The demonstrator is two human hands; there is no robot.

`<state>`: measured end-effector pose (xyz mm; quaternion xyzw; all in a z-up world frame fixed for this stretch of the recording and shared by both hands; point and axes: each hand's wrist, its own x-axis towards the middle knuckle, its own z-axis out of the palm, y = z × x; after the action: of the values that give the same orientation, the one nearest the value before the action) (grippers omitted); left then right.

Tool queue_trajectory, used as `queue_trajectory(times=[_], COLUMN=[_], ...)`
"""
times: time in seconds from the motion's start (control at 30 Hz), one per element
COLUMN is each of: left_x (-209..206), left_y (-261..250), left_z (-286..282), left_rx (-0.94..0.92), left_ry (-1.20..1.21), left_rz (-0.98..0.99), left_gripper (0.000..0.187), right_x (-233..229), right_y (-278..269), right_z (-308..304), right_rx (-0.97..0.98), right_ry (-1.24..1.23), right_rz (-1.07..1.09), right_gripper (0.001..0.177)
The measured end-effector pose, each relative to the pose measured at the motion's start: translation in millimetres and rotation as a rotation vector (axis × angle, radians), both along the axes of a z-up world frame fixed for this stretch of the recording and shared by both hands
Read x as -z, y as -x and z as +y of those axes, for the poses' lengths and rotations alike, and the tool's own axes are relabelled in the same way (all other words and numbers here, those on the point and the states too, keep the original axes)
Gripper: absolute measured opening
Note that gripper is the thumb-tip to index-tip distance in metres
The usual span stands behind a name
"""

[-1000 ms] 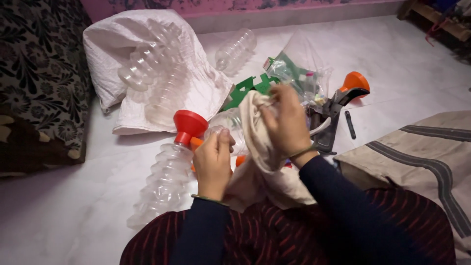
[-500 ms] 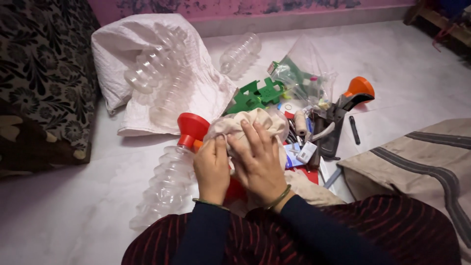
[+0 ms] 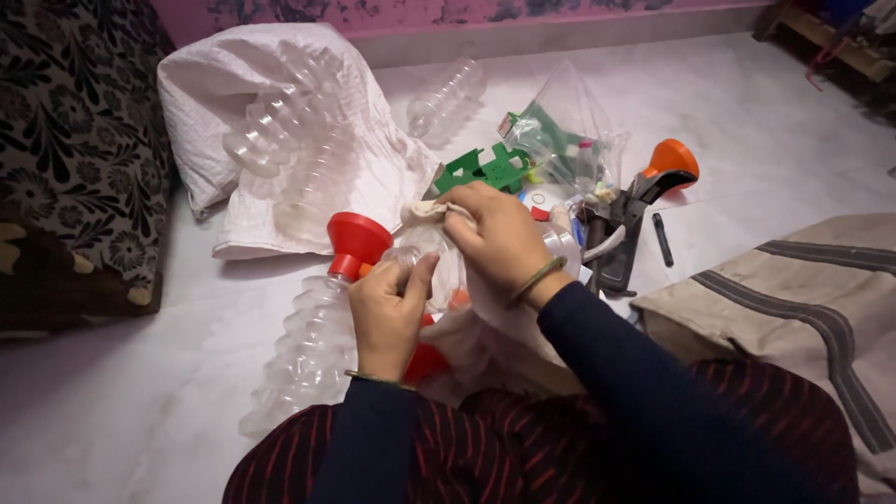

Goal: The person wipes clear plastic bottles with a cloth, then places red and orange funnels into the bottle openings. They continue wiping the bottles and funnels, handling them one at a time on the floor.

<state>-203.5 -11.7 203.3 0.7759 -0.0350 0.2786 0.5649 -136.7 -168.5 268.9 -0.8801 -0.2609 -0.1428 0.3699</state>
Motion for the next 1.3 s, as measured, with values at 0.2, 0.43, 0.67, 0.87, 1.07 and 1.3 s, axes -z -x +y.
queue_trajectory(times=[0.2, 0.43, 0.67, 0.87, 1.07, 1.3], left_x=[14, 21, 18, 14, 10, 4], left_y=[-8, -14, -12, -11, -4, -1], left_z=[3, 11, 7, -1, -30, -46], left_rx=[-0.066, -0.171, -0.188, -0.224, -0.178, -0.186], left_ry=[0.059, 0.233, 0.185, -0.048, -0.356, -0.486], left_rz=[-0.037, 0.017, -0.073, -0.083, -0.167, -0.201], left_gripper=[0.045, 0.049, 0.039, 0.028, 0.019, 0.016], right_x=[-2, 17, 37, 73, 87, 169], right_y=[3, 18, 27, 30, 38, 7], right_z=[-9, -34, -61, -97, -105, -114], right_rx=[0.050, 0.122, 0.196, 0.237, 0.296, 0.269], right_ry=[-0.016, 0.067, 0.111, 0.303, 0.359, 0.198], right_rz=[-0.128, -0.391, -0.372, -0.290, -0.292, 0.320], right_gripper=[0.025, 0.029, 0.038, 0.034, 0.029, 0.020])
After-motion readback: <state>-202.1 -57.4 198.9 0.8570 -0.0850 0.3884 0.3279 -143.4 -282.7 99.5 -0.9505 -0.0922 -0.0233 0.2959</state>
